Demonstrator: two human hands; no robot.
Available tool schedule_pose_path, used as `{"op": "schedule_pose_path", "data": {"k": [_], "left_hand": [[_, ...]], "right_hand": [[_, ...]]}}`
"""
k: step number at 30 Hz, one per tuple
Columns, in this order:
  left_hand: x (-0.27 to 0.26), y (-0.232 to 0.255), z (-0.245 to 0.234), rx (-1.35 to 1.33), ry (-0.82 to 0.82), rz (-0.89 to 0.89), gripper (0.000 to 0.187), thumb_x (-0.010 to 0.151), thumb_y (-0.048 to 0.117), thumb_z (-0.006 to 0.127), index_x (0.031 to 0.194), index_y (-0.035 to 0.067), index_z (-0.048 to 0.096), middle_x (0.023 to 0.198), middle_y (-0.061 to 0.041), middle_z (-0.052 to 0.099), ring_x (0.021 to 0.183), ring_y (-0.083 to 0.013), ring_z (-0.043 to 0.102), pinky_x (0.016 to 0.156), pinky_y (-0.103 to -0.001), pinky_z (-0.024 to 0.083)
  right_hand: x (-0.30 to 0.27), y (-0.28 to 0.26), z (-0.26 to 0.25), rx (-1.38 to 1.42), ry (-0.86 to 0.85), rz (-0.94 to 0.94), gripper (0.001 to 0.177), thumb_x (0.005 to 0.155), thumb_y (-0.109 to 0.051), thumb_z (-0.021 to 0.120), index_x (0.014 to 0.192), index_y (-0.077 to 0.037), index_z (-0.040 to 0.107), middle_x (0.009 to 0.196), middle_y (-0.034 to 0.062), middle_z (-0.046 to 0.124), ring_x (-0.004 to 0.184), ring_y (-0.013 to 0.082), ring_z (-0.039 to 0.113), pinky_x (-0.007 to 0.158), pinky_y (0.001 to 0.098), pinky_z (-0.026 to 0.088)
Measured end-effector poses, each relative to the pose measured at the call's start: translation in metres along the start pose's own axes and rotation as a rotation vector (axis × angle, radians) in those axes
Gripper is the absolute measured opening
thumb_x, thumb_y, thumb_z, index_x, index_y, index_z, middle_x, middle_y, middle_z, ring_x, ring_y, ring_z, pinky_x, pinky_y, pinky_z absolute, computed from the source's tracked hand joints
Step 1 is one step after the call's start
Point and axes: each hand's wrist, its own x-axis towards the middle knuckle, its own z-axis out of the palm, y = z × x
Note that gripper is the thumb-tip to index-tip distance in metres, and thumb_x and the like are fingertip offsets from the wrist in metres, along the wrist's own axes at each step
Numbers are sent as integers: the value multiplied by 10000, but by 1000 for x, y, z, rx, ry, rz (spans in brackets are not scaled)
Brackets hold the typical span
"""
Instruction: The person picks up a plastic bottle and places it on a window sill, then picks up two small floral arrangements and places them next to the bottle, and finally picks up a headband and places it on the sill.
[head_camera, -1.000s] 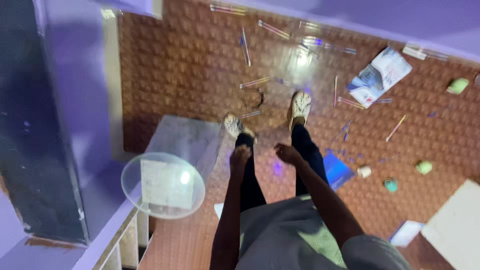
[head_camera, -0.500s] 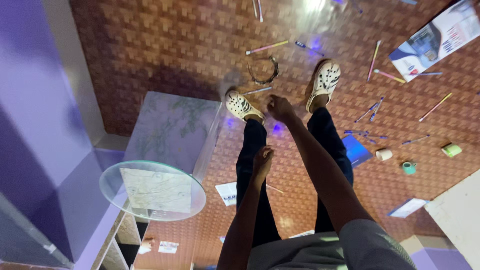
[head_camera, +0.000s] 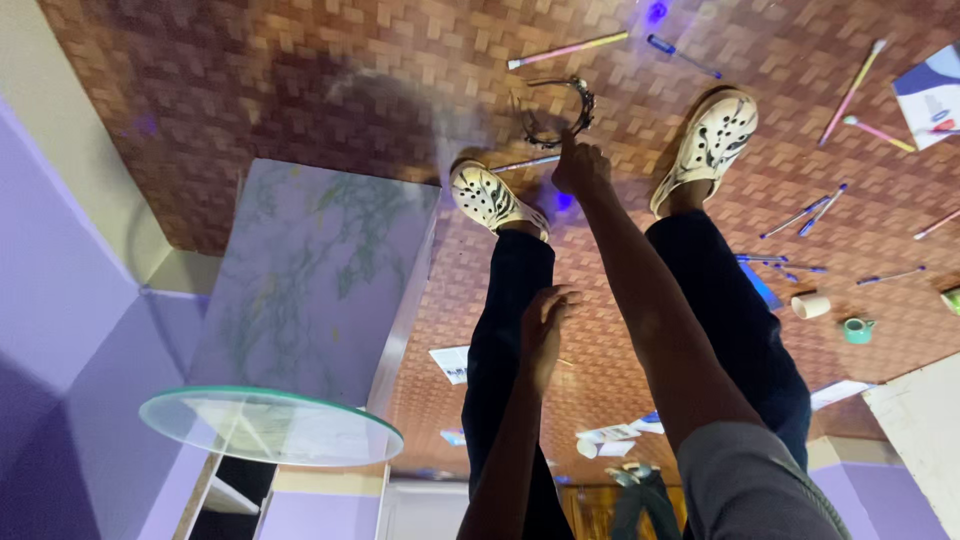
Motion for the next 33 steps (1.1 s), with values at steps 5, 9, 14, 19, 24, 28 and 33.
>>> {"op": "schedule_pose_path", "data": {"k": [5, 9, 14, 19, 24, 28, 33], "left_hand": [[2, 6, 27, 119, -91, -41, 270, 1055, 97, 541, 1299, 4, 606, 1229, -131, 678, 1122, -208, 671, 995, -326, 512], [3, -4, 24, 132, -84, -78, 280, 1048, 92, 538, 1310, 9, 591, 1218, -141, 704, 1095, -204, 693, 971, -311, 516], [17, -34, 8, 24, -84, -2, 280, 1037, 101, 569, 1293, -1, 617, 1199, -142, 709, 1083, -216, 691, 932, -333, 538], [22, -63, 4, 37, -41, -13, 275, 1030, 175, 564, 1264, 40, 618, 1160, -101, 731, 1007, -204, 722, 855, -331, 556], [17, -97, -4, 16, -7, 24, 295, 1024, 203, 602, 1264, 31, 621, 1132, -92, 726, 979, -207, 713, 833, -330, 545], [1, -94, -2, 35, -36, 217, 283, 1034, 196, 634, 1265, 33, 627, 1148, -102, 726, 1042, -206, 705, 883, -343, 568], [-53, -34, 6, 619, -4, 358, 342, 923, 209, 731, 1197, 29, 633, 968, -124, 753, 859, -210, 713, 739, -353, 571]], "right_hand": [[20, 4, 3, 88, 50, 23, 665, 816, -119, 644, 1453, -112, 456, 1389, 235, 585, 1242, 476, 563, 964, 572, 512], [21, 23, 24, 52, 79, -31, 640, 782, -83, 636, 1408, -160, 529, 1310, 211, 617, 1209, 475, 568, 958, 569, 508], [4, 50, 69, 138, 677, -501, 399, 807, -57, 604, 1195, -73, 697, 1137, 160, 698, 1016, 403, 689, 866, 511, 592], [-40, 44, 54, -300, 769, -470, 226, 902, -254, 662, 1024, -73, 723, 898, 179, 726, 767, 379, 706, 619, 496, 568], [-96, 50, 17, 218, 379, -453, 189, 946, -286, 696, 996, -104, 702, 815, 165, 718, 743, 400, 703, 660, 517, 569], [-147, 59, -7, 183, 589, -663, 314, 921, -299, 682, 1105, -46, 690, 850, 207, 718, 746, 415, 691, 643, 532, 557], [-212, 73, -82, 99, 731, -687, 341, 913, -344, 663, 1119, -74, 696, 920, 198, 715, 809, 403, 684, 701, 523, 552]]}}
